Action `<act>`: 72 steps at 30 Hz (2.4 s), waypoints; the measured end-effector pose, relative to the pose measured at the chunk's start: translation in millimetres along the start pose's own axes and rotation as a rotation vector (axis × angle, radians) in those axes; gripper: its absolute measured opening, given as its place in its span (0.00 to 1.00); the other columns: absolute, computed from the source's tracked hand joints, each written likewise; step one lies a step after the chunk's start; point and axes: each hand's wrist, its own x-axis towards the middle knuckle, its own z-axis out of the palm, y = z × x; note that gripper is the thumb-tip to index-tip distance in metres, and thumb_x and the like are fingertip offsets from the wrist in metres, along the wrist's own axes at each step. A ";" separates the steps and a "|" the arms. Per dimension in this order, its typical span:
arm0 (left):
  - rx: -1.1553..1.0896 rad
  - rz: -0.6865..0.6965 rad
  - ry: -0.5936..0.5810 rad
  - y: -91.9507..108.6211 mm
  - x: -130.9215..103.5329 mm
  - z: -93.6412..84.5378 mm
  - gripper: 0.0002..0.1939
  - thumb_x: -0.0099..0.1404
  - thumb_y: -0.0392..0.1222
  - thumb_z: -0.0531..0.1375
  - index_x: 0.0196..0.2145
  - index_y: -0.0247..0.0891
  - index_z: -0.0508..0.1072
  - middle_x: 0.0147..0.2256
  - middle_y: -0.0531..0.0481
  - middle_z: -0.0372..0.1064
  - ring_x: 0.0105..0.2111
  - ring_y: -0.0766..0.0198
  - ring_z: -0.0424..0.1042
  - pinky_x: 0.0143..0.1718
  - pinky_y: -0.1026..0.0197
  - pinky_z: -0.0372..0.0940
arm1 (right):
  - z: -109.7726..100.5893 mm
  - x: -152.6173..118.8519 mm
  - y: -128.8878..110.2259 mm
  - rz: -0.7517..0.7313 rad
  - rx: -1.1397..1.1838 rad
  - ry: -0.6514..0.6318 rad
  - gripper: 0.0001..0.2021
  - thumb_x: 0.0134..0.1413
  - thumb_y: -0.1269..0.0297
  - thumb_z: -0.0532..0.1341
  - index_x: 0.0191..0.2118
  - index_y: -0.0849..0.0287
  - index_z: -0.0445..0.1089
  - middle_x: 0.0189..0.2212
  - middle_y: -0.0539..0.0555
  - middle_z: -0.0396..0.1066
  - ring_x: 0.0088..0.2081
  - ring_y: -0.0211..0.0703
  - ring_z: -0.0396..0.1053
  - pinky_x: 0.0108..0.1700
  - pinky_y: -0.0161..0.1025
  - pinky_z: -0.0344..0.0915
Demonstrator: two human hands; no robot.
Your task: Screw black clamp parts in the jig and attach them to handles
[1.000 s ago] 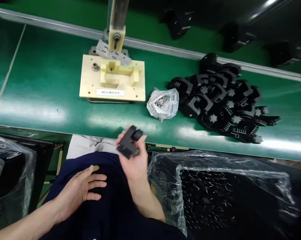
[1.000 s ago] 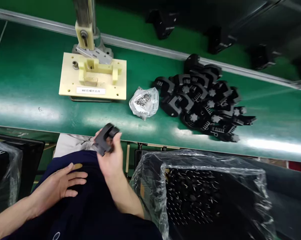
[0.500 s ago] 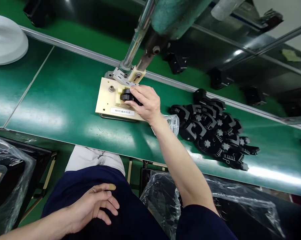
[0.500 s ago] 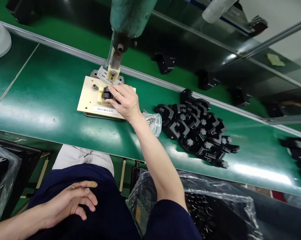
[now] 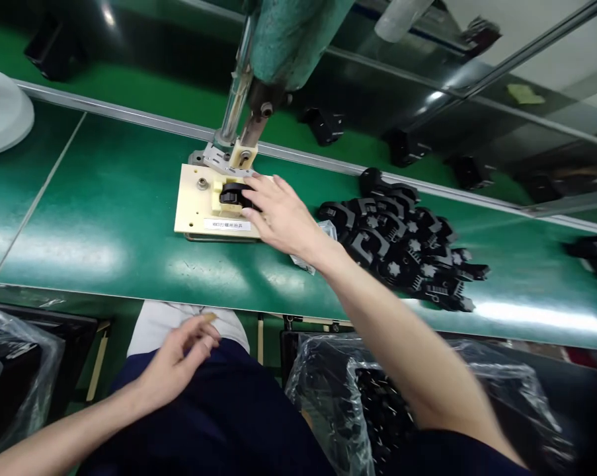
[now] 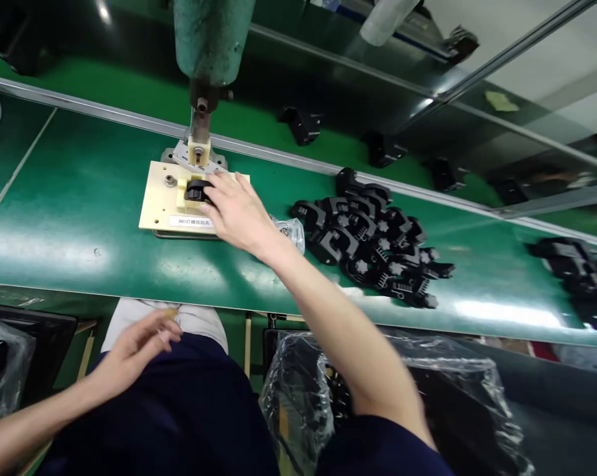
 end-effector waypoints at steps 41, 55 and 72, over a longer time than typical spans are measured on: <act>0.912 0.632 0.800 0.9 59.2 -83.2 0.16 0.56 0.37 0.61 0.44 0.42 0.75 0.31 0.53 0.77 0.23 0.65 0.70 0.33 0.62 0.67 | 7.7 -129.4 59.2 0.861 0.826 0.544 0.06 0.42 0.64 0.64 0.28 0.60 0.75 0.27 0.50 0.69 0.23 0.33 0.60 0.25 0.34 0.59; 0.827 0.646 0.792 2.4 60.7 -81.7 0.19 0.52 0.37 0.63 0.41 0.59 0.76 0.31 0.63 0.76 0.21 0.63 0.68 0.32 0.57 0.66 | -0.2 -98.8 58.3 0.833 0.099 -0.158 0.08 0.49 0.70 0.60 0.33 0.57 0.77 0.40 0.56 0.75 0.39 0.49 0.71 0.38 0.42 0.63; 0.669 0.607 0.754 -2.5 60.7 -89.3 0.23 0.51 0.34 0.65 0.43 0.60 0.76 0.31 0.63 0.76 0.24 0.61 0.69 0.35 0.55 0.64 | -6.2 -124.3 64.7 0.960 0.994 0.412 0.05 0.39 0.65 0.64 0.23 0.63 0.72 0.19 0.52 0.70 0.18 0.32 0.62 0.19 0.31 0.57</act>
